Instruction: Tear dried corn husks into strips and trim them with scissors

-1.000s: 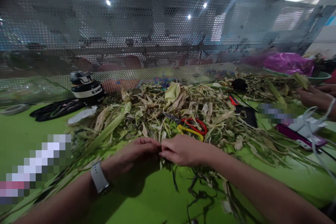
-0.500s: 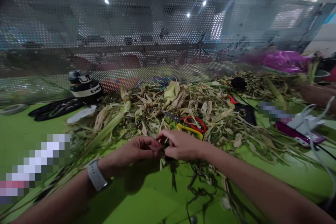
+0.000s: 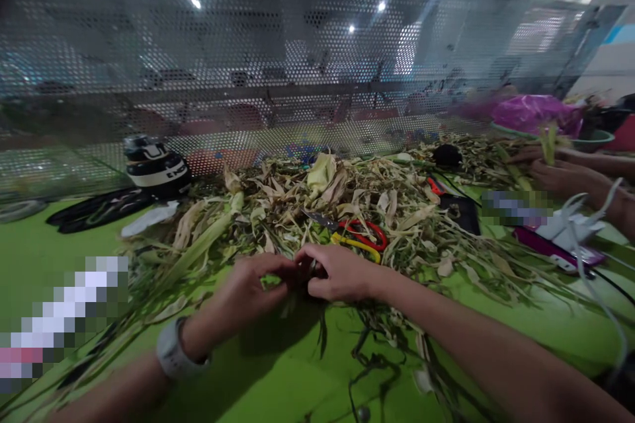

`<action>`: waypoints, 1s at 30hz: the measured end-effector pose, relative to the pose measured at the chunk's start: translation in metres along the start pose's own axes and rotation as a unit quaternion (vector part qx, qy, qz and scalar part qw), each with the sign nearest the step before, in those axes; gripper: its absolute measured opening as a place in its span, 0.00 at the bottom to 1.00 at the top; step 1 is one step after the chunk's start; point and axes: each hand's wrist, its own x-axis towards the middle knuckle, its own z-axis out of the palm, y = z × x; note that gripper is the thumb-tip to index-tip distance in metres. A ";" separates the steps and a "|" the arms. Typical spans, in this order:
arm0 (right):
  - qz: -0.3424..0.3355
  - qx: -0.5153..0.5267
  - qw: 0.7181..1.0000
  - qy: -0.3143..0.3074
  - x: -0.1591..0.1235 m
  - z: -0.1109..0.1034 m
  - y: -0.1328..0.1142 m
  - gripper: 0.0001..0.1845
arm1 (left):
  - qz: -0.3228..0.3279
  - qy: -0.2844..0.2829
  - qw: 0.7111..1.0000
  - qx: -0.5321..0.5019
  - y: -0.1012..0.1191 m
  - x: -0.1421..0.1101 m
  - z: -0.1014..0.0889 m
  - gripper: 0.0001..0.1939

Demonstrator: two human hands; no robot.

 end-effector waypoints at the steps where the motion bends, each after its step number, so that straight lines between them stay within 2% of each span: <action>1: 0.004 0.004 1.000 0.002 0.001 0.000 0.001 0.21 | 0.032 0.022 0.998 0.056 0.000 -0.002 0.003 0.10; 3: 0.015 0.004 1.000 0.013 0.002 0.000 0.003 0.19 | 0.087 0.061 0.983 0.151 -0.002 -0.006 0.010 0.11; 5: 0.021 0.000 0.999 0.028 0.004 0.001 0.005 0.18 | 0.134 0.071 0.967 0.206 -0.005 -0.009 0.014 0.11; 10: 0.011 -0.015 1.000 0.023 0.007 0.002 0.006 0.20 | 0.170 0.099 0.955 0.223 -0.012 -0.011 0.016 0.11; 14: -0.024 -0.026 0.999 0.035 0.009 0.006 0.011 0.20 | 0.159 0.133 0.958 0.200 -0.015 -0.011 0.019 0.10; 19: -0.040 0.001 0.998 0.047 0.010 0.004 0.018 0.11 | 0.133 0.138 0.969 0.157 -0.015 -0.010 0.021 0.09; 23: -0.045 0.011 0.997 0.053 0.008 -0.006 0.015 0.09 | 0.119 0.138 0.973 0.140 -0.015 -0.010 0.020 0.09; 30: 0.018 0.021 1.000 -0.007 0.003 -0.010 0.006 0.14 | 0.057 0.110 0.987 0.107 -0.011 -0.010 0.019 0.08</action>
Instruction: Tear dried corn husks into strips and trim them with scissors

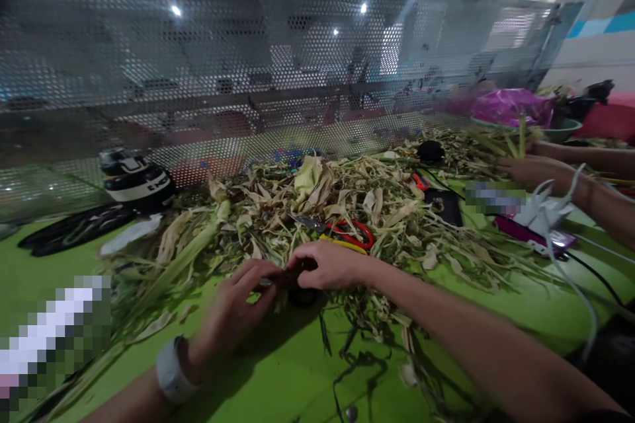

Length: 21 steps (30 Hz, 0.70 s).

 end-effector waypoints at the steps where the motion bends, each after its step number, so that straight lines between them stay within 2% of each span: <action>1: 0.008 0.010 1.000 -0.002 0.000 0.001 0.000 0.13 | -0.004 -0.003 1.000 -0.003 0.000 0.000 0.000 0.08; 4: 0.010 0.034 0.999 -0.006 -0.001 0.002 0.000 0.13 | -0.009 -0.008 1.000 -0.015 -0.001 0.000 0.001 0.08; 8: 0.013 0.073 0.997 -0.012 -0.001 0.000 0.000 0.18 | -0.004 -0.004 1.000 -0.026 -0.002 -0.002 0.002 0.08; 13: 0.076 0.164 0.983 -0.014 0.001 0.000 0.000 0.17 | 0.015 0.006 1.000 -0.016 -0.001 -0.001 0.001 0.06; 17: 0.033 0.075 0.996 -0.034 0.000 0.000 -0.001 0.18 | 0.033 0.002 0.999 0.000 -0.001 0.000 0.001 0.07; 21: -0.008 0.005 1.000 -0.029 -0.001 -0.002 0.000 0.10 | 0.052 0.005 0.999 0.014 -0.001 0.000 0.001 0.07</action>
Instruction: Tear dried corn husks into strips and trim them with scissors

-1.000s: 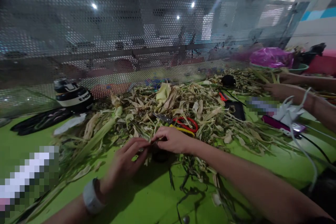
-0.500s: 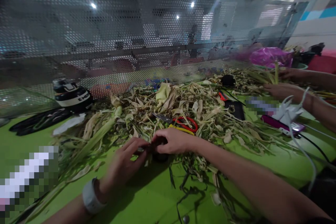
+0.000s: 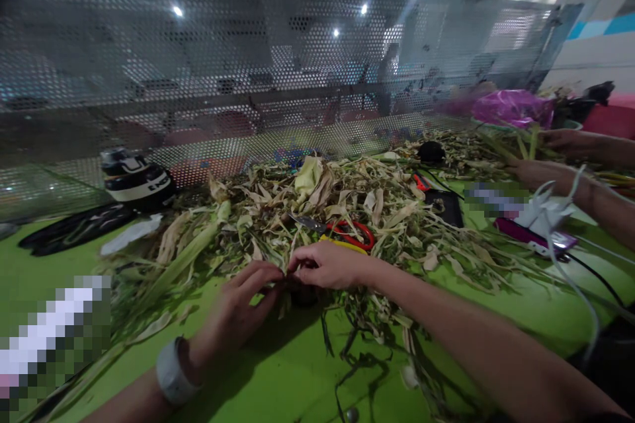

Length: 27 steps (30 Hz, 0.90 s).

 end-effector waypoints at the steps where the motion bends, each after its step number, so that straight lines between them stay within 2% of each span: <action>1: -0.010 -0.004 1.000 0.005 0.000 -0.001 0.001 0.09 | 0.004 -0.004 1.000 0.007 0.000 0.000 0.000 0.07; 5: -0.033 -0.039 0.998 0.025 0.001 -0.002 0.005 0.08 | 0.034 -0.020 0.997 0.062 -0.002 -0.001 -0.002 0.08; 9: -0.005 -0.096 0.995 0.027 0.003 -0.002 0.005 0.09 | 0.058 -0.046 0.993 0.092 -0.002 0.002 -0.006 0.08; 12: 0.009 -0.121 0.992 0.020 0.002 -0.003 0.005 0.08 | 0.041 -0.045 0.996 0.064 -0.001 0.005 -0.010 0.07; 16: 0.013 -0.151 0.988 0.032 0.002 -0.005 0.007 0.07 | 0.051 -0.048 0.997 0.027 0.002 0.002 -0.015 0.05; 20: 0.052 -0.129 0.989 0.054 0.004 -0.002 0.012 0.07 | 0.023 -0.103 0.987 -0.120 0.008 -0.002 -0.021 0.05; 23: 0.049 -0.037 0.994 0.091 0.007 0.003 0.014 0.09 | -0.100 -0.132 0.951 -0.260 0.014 0.000 -0.021 0.04; 25: 0.043 0.106 0.990 0.086 0.007 0.006 0.012 0.12 | -0.209 -0.147 0.896 -0.362 0.016 0.003 -0.019 0.06; 27: 0.049 0.273 0.960 0.050 0.008 0.009 0.008 0.13 | -0.280 -0.165 0.830 -0.453 0.017 0.006 -0.017 0.08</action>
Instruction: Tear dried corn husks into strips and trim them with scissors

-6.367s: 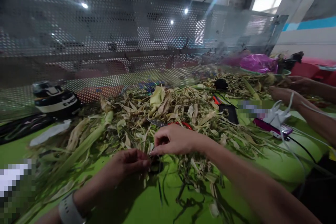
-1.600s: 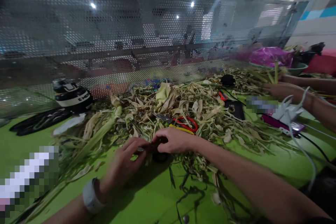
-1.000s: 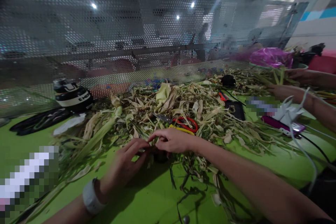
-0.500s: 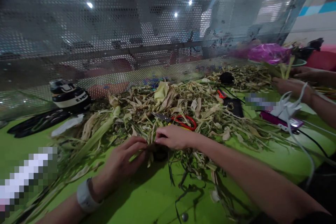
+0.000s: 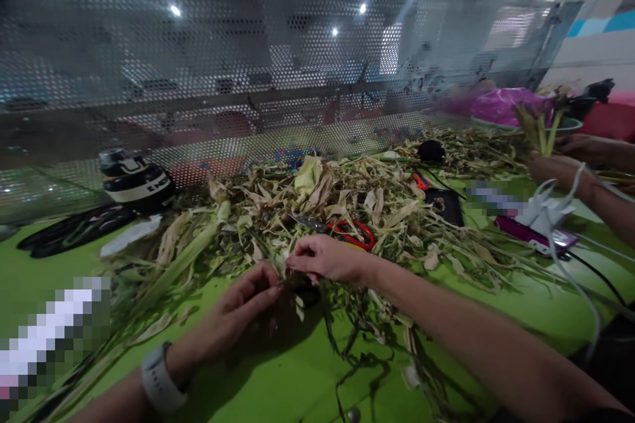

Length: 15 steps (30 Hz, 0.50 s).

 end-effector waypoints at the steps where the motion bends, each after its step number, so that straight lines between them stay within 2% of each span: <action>1: 0.019 0.072 0.997 -0.021 0.000 0.003 -0.001 0.14 | -0.014 -0.010 0.999 -0.039 0.000 0.001 0.000 0.09; 5: 0.067 0.265 0.960 -0.057 -0.001 0.013 -0.004 0.13 | -0.001 -0.011 0.994 -0.107 0.003 0.002 -0.001 0.10; 8: 0.072 0.328 0.939 -0.070 -0.001 0.018 -0.003 0.12 | 0.007 0.008 0.993 -0.114 0.003 0.001 0.000 0.11; 11: 0.083 0.328 0.938 -0.072 -0.001 0.018 -0.002 0.12 | 0.004 0.028 0.991 -0.132 0.001 0.000 0.004 0.12; 15: 0.083 0.242 0.965 -0.060 -0.004 0.013 -0.007 0.13 | -0.010 0.063 0.984 -0.165 -0.001 -0.002 0.006 0.19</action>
